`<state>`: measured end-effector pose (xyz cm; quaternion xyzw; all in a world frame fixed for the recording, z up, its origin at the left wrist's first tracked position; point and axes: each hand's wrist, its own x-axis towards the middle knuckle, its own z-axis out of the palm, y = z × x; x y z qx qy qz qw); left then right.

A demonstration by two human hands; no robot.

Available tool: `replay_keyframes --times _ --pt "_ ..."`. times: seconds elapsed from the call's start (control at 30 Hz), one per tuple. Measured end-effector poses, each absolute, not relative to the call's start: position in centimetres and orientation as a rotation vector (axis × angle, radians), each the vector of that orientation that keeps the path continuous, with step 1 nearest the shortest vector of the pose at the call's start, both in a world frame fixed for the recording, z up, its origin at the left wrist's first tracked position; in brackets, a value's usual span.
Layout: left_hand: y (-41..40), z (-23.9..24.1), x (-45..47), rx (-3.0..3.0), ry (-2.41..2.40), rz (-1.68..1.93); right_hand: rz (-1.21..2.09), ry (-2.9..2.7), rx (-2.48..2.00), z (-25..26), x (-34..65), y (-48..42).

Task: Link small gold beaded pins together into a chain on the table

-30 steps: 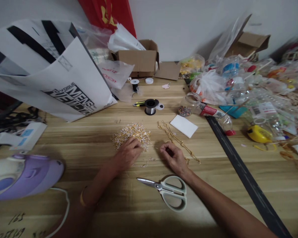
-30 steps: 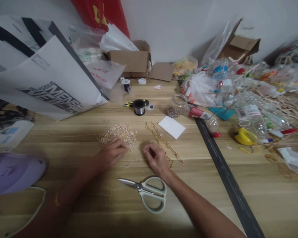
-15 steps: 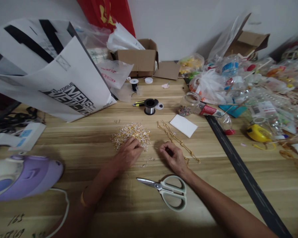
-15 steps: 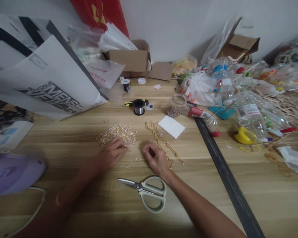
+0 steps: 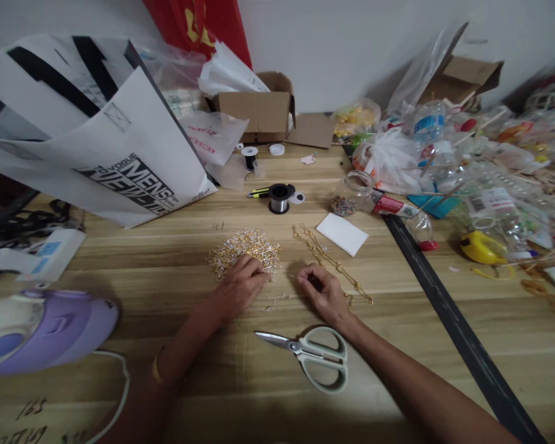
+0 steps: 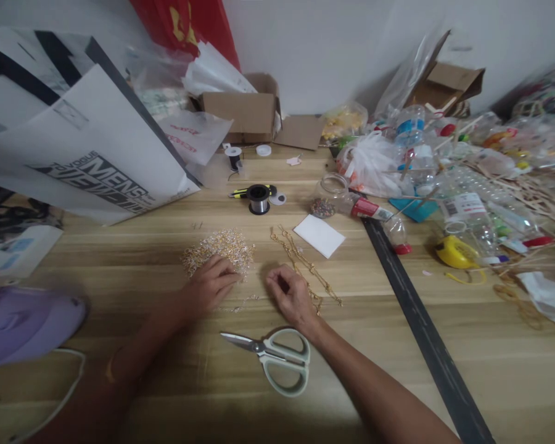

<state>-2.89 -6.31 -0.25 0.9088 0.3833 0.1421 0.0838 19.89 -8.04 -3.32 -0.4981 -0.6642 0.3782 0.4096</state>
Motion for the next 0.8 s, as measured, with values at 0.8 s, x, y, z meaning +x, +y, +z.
replay_keyframes --times 0.8 --pt "-5.79 -0.68 -3.31 2.695 1.167 0.552 0.955 -1.667 -1.238 -3.57 19.94 -7.95"
